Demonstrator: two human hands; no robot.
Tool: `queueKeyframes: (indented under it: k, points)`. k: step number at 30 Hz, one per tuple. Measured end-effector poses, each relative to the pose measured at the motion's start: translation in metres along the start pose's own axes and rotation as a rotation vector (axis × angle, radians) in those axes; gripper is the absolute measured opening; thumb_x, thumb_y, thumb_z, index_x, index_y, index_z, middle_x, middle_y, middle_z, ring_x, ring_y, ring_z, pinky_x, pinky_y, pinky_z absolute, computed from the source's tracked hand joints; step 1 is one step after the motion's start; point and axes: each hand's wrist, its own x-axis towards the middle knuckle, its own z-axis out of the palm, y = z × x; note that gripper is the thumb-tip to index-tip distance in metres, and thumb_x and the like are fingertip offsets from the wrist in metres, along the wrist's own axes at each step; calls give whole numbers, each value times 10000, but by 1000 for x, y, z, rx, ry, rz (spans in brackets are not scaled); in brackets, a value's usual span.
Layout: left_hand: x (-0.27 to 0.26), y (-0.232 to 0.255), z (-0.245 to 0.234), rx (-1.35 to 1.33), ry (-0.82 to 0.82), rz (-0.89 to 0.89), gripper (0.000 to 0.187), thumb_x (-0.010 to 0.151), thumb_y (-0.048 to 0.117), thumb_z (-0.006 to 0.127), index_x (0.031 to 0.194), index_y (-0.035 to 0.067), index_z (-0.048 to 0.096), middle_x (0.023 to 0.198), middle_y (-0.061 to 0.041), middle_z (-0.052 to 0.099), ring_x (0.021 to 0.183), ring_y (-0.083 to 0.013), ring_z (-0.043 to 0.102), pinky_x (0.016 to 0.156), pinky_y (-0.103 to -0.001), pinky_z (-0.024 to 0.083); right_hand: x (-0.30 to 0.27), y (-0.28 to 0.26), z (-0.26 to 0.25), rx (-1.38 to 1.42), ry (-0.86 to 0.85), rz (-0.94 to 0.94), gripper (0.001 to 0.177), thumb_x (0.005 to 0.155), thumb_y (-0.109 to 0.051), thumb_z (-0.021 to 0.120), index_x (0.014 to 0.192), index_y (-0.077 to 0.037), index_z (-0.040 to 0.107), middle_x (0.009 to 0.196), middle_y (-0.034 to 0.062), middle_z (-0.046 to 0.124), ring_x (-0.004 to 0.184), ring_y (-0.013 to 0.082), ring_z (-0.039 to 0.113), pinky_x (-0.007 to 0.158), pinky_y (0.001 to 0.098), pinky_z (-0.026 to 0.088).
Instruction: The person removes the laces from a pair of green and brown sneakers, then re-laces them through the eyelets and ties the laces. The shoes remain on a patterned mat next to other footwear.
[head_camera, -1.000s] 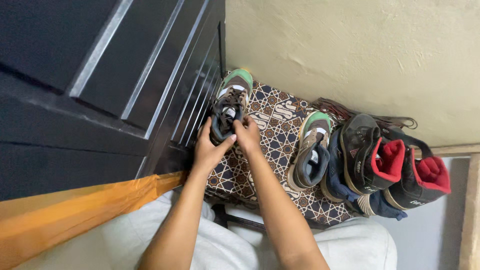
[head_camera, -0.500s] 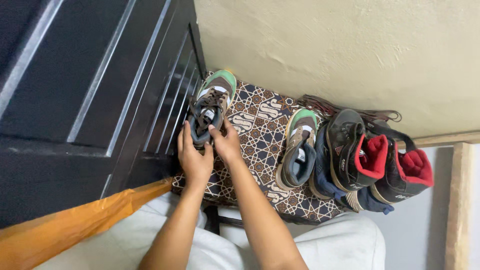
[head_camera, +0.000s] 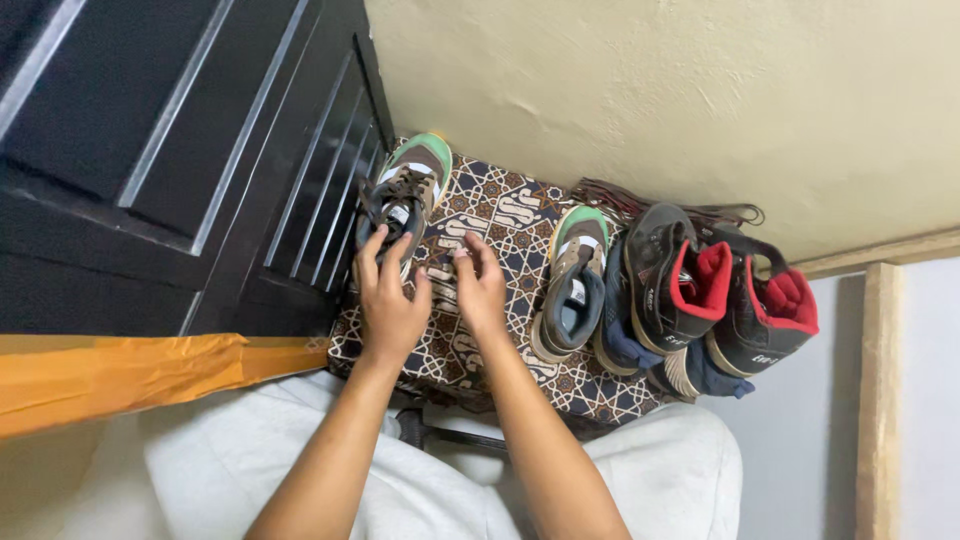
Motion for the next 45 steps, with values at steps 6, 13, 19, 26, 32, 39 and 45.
queueKeyframes:
  k: [6,13,19,26,32,39,45]
  points:
    - [-17,23,19,-95,-105,8,432,855,59,708,1282,26,655,1378,-176,581,1315,-370,542,1143,-480,394,-35,-5,-53,93,78,-13,446,1007,-213,597,1399,-2,573,1353,159,668,1242,198,628,1066,322,469]
    - [-38,44,43,-331,-280,-94,372,863,87,712,1233,67,671,1335,-156,627,1273,-330,612,1087,-396,470,-41,-29,-101,-5,199,-86,462,957,-178,630,1386,-12,580,1214,137,706,1096,194,668,973,315,524]
    - [-60,50,73,-385,-408,-20,441,850,98,726,1283,59,648,1307,-172,629,1247,-342,614,1074,-398,467,-65,-46,-137,-431,255,-306,436,911,-99,647,1321,38,588,1278,260,648,1186,403,629,1023,432,482]
    - [-62,44,112,-362,-618,-250,533,848,219,747,1338,71,598,1294,-169,626,1158,-311,652,968,-380,525,-126,-36,-130,-497,321,-285,507,877,-88,674,1348,48,545,1371,280,519,1290,449,499,1107,468,377]
    - [-44,52,166,-314,-600,-223,651,789,237,802,1363,45,560,1300,-205,614,1191,-348,623,1009,-412,495,-129,8,-123,-271,422,-19,698,844,-161,705,1426,59,389,1419,276,402,1277,416,477,1076,456,395]
    - [-38,50,192,-303,-581,-71,596,770,139,744,1354,142,624,1239,-209,663,1162,-378,644,1020,-416,506,-104,62,-124,-212,459,77,826,956,-336,679,1513,124,279,1524,376,356,1423,462,381,1171,455,291]
    - [-43,49,189,-317,-511,-57,537,789,87,714,1319,125,635,1195,-213,674,1121,-391,657,997,-425,517,-96,57,-128,-154,432,185,792,923,-364,650,1492,100,353,1473,327,475,1372,410,488,1151,407,344]
